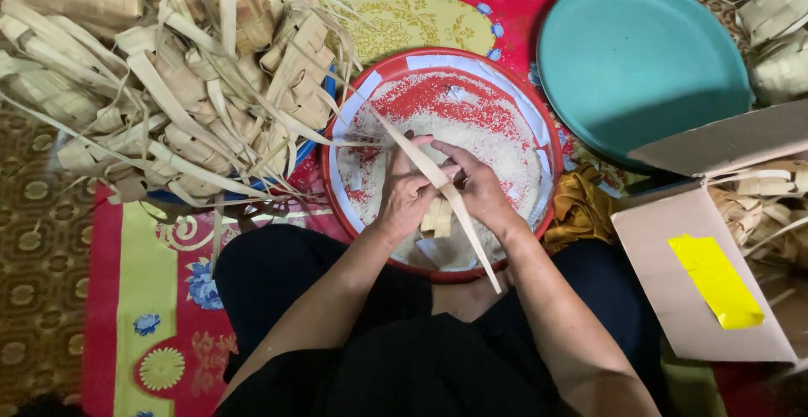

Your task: Filling woven palm leaf pouches with rice by hand and placing them into a box.

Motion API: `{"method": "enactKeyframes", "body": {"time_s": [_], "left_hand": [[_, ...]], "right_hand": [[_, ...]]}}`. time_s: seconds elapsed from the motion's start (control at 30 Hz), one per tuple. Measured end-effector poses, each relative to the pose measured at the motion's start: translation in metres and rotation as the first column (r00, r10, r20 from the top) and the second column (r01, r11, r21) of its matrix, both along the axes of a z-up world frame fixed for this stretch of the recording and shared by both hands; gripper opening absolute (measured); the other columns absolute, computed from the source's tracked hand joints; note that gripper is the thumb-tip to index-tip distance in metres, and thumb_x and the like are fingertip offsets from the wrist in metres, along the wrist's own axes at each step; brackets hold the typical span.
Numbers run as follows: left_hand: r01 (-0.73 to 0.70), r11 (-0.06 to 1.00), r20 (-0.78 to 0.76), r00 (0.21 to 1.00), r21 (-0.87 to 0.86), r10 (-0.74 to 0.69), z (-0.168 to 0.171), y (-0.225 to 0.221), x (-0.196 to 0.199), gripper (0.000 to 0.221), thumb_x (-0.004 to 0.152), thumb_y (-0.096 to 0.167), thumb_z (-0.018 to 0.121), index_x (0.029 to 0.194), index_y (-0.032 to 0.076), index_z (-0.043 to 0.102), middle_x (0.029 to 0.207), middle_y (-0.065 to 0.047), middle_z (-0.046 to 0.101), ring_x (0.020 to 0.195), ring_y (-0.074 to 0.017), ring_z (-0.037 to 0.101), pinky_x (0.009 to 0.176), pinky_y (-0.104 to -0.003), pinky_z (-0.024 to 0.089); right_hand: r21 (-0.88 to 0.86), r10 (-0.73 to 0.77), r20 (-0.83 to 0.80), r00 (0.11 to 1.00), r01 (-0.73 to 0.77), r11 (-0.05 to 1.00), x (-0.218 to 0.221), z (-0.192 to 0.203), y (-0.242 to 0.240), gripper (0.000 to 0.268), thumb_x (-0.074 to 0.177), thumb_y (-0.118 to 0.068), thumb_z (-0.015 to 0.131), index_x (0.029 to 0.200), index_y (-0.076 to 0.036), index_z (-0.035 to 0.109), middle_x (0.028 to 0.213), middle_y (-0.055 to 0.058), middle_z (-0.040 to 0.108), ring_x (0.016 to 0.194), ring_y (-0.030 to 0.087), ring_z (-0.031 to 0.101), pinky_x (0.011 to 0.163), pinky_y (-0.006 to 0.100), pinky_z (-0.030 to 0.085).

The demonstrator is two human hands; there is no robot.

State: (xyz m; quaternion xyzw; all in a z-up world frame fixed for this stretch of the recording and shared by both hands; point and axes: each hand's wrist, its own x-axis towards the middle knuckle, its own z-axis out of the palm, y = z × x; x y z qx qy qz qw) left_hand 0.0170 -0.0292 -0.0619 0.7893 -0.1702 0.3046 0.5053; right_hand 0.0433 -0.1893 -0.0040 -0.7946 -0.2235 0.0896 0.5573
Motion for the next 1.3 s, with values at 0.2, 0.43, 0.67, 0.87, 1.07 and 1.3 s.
{"method": "enactKeyframes", "body": {"time_s": [0.2, 0.43, 0.67, 0.87, 1.07, 1.3], "left_hand": [[-0.036, 0.967, 0.032, 0.998, -0.253, 0.046, 0.028, 0.013, 0.005, 0.006, 0.093, 0.017, 0.073, 0.09, 0.02, 0.077, 0.137, -0.007, 0.052, 0.134, -0.0266, 0.043, 0.12, -0.045, 0.028], [-0.381, 0.748, -0.486, 0.869, -0.543, 0.09, 0.064, 0.088, 0.007, 0.06, 0.099, 0.067, 0.048, 0.145, 0.03, 0.056, 0.155, -0.008, 0.035, 0.146, -0.0338, 0.035, 0.122, -0.057, 0.025], [-0.42, 0.571, -0.58, 0.805, -0.705, -0.124, 0.061, 0.096, 0.02, 0.085, 0.083, 0.064, 0.049, 0.149, 0.011, 0.048, 0.159, -0.01, 0.045, 0.149, -0.0258, 0.04, 0.123, -0.041, 0.028], [-0.283, 0.775, -0.691, 0.675, -0.565, -0.257, 0.028, 0.086, 0.038, 0.057, 0.09, 0.048, 0.058, 0.14, 0.021, 0.061, 0.153, -0.007, 0.055, 0.138, -0.0251, 0.055, 0.115, -0.039, 0.04], [-0.202, 0.812, -0.68, 0.673, -0.548, -0.291, 0.029, 0.094, 0.043, 0.054, 0.088, 0.049, 0.064, 0.139, 0.028, 0.062, 0.148, -0.009, 0.058, 0.127, -0.0275, 0.06, 0.101, -0.041, 0.05], [-0.055, 0.901, -0.7, 0.65, -0.43, -0.295, 0.03, 0.097, 0.056, 0.074, 0.083, 0.056, 0.058, 0.147, 0.018, 0.054, 0.143, -0.019, 0.06, 0.127, -0.0395, 0.061, 0.101, -0.048, 0.046]], "right_hand": [[0.179, 0.014, 0.076, 0.997, -0.028, 0.984, -0.01, 0.007, 0.025, 0.014, 0.085, -0.008, 0.082, 0.1, -0.007, 0.082, 0.08, 0.013, 0.063, 0.069, 0.019, 0.054, 0.058, 0.028, 0.044], [0.216, -0.04, 0.173, 0.984, 0.001, 0.976, 0.044, 0.058, 0.047, 0.018, 0.092, -0.011, 0.079, 0.077, -0.001, 0.076, 0.08, 0.01, 0.057, 0.079, 0.022, 0.055, 0.074, 0.033, 0.049], [0.45, -0.09, 0.29, 0.953, -0.052, 0.892, 0.098, 0.198, 0.145, 0.02, 0.094, -0.01, 0.079, 0.078, -0.003, 0.07, 0.086, 0.003, 0.056, 0.074, 0.013, 0.051, 0.053, 0.026, 0.045], [0.612, -0.137, 0.154, 0.979, 0.015, 0.791, 0.15, 0.219, 0.242, 0.036, 0.073, 0.005, 0.066, 0.06, -0.017, 0.041, 0.055, -0.003, 0.041, 0.052, 0.009, 0.039, 0.047, 0.029, 0.038], [0.518, 0.0, 0.169, 0.986, -0.089, 0.851, 0.16, 0.21, 0.319, 0.032, 0.078, 0.001, 0.071, 0.063, -0.015, 0.049, 0.058, -0.003, 0.049, 0.052, 0.008, 0.045, 0.045, 0.029, 0.042], [0.417, 0.057, 0.187, 0.981, -0.131, 0.899, 0.181, 0.199, 0.354, 0.028, 0.084, -0.004, 0.078, 0.067, -0.014, 0.058, 0.063, -0.003, 0.059, 0.053, 0.007, 0.053, 0.044, 0.027, 0.046]]}}
